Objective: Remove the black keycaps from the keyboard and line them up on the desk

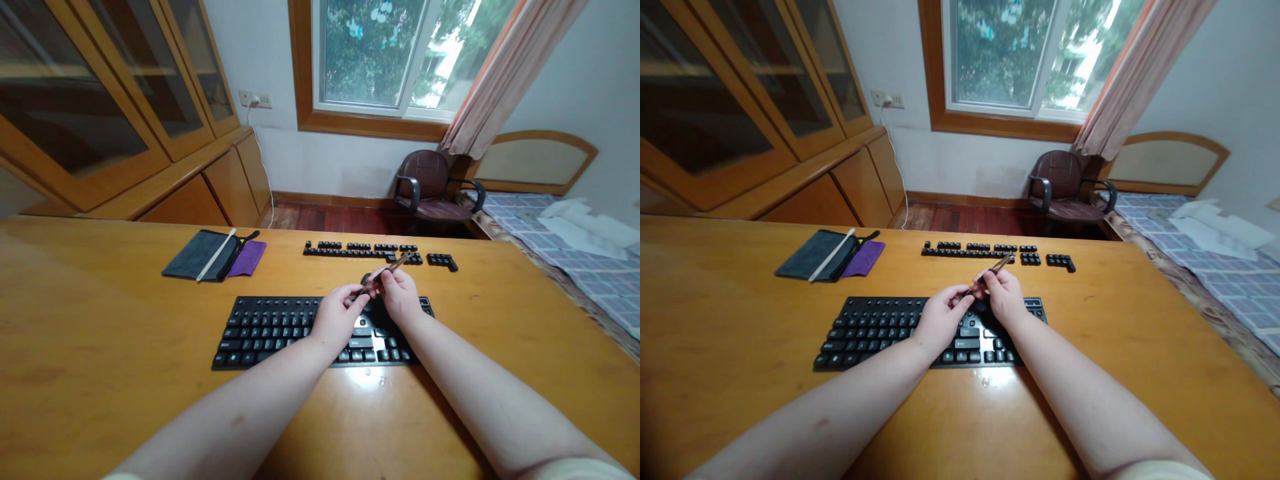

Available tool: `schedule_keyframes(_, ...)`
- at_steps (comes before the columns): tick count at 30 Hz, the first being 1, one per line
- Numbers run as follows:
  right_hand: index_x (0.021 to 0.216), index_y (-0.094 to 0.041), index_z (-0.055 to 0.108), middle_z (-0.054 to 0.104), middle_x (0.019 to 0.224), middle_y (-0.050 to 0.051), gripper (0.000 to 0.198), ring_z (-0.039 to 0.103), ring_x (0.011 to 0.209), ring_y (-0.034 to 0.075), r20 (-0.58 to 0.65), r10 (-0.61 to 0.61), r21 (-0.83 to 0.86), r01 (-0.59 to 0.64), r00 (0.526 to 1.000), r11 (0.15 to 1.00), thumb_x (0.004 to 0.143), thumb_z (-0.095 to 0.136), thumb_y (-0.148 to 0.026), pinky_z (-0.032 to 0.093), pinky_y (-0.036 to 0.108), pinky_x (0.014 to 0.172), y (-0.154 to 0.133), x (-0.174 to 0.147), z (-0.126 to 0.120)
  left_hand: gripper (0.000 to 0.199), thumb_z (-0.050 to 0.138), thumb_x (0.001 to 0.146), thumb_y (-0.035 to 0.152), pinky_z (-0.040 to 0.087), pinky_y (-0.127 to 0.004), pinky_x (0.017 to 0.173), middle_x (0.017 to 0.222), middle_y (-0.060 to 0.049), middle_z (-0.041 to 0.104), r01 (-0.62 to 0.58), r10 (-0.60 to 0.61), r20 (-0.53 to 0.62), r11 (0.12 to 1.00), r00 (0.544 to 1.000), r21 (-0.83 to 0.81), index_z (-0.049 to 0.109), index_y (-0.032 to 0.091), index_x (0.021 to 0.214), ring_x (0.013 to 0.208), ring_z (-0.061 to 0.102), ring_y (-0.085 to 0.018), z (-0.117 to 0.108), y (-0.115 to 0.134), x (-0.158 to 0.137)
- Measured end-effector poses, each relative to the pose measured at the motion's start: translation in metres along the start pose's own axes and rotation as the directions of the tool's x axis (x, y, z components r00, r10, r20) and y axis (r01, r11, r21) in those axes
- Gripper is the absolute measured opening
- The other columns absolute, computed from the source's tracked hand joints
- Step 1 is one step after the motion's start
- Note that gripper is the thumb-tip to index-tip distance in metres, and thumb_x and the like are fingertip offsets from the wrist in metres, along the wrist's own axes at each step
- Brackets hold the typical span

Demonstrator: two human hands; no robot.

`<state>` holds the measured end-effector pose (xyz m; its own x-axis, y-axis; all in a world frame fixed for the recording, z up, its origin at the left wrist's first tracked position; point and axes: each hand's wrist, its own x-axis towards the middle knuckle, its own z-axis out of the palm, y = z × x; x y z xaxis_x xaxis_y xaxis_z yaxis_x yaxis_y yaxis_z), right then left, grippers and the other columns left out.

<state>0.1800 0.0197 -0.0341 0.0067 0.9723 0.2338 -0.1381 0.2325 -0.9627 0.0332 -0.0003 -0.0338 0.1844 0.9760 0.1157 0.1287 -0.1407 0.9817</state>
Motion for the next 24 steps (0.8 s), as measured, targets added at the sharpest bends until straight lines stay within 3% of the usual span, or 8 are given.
schedule_keyframes(5,0.068,-0.017,0.06,0.057,0.054,0.001,0.044,0.052,0.047,0.012,0.031,0.083,0.009,-0.084,0.996,0.996,0.074,0.058,-0.061,0.043,0.025,0.047,0.0003,-0.0006,-0.0002,0.024,0.063,0.077,0.035,0.045,-0.024,0.064,0.077,-0.002,0.068,0.041,-0.04,0.012,0.997,0.999,-0.061,0.068,0.019,0.094,0.062,0.056,-0.012,0.0004,-0.0006,-0.0002)
schedule_keyframes(10,0.07,-0.017,0.06,0.057,0.056,0.001,0.039,0.053,0.048,0.012,0.09,0.062,0.039,-0.066,0.994,0.997,0.078,0.058,-0.055,0.044,0.025,0.048,-0.0005,-0.0004,-0.0003,0.024,0.064,0.076,0.031,0.046,-0.024,0.063,0.079,-0.004,0.068,0.053,-0.056,-0.019,0.99,0.998,-0.131,0.067,0.018,0.096,0.061,0.057,-0.012,0.002,-0.0044,0.0008)
schedule_keyframes(15,0.073,-0.016,0.061,0.057,0.058,0.001,0.036,0.053,0.046,0.011,0.153,0.067,0.028,-0.073,0.986,0.997,0.082,0.054,-0.051,0.044,0.025,0.047,0.0014,-0.0011,0.0001,0.025,0.067,0.074,0.03,0.042,-0.022,0.057,0.061,0.002,0.056,0.046,-0.049,-0.109,0.998,0.993,-0.03,0.069,0.019,0.096,0.054,0.048,-0.01,0.0009,-0.0053,0.0007)
schedule_keyframes(18,0.072,-0.017,0.06,0.055,0.057,0.0,0.036,0.053,0.045,0.012,0.167,0.08,-0.007,-0.08,0.983,0.997,0.082,0.053,-0.051,0.044,0.025,0.047,0.0024,-0.0015,-0.0002,0.024,0.067,0.073,0.027,0.043,-0.022,0.06,0.067,0.002,0.057,0.013,-0.012,-0.118,1.0,0.993,0.013,0.07,0.02,0.095,0.056,0.048,-0.009,-0.0003,-0.0047,0.0008)
schedule_keyframes(24,0.073,-0.017,0.061,0.057,0.058,0.001,0.032,0.056,0.05,0.014,0.14,0.033,0.031,-0.038,0.99,0.999,0.082,0.055,-0.047,0.045,0.027,0.051,0.0025,-0.0015,-0.0015,0.025,0.06,0.079,0.029,0.048,-0.025,0.071,0.086,-0.003,0.066,-0.019,0.012,-0.096,0.997,0.995,-0.069,0.067,0.02,0.102,0.072,0.058,-0.013,-0.0003,-0.0078,0.0024)
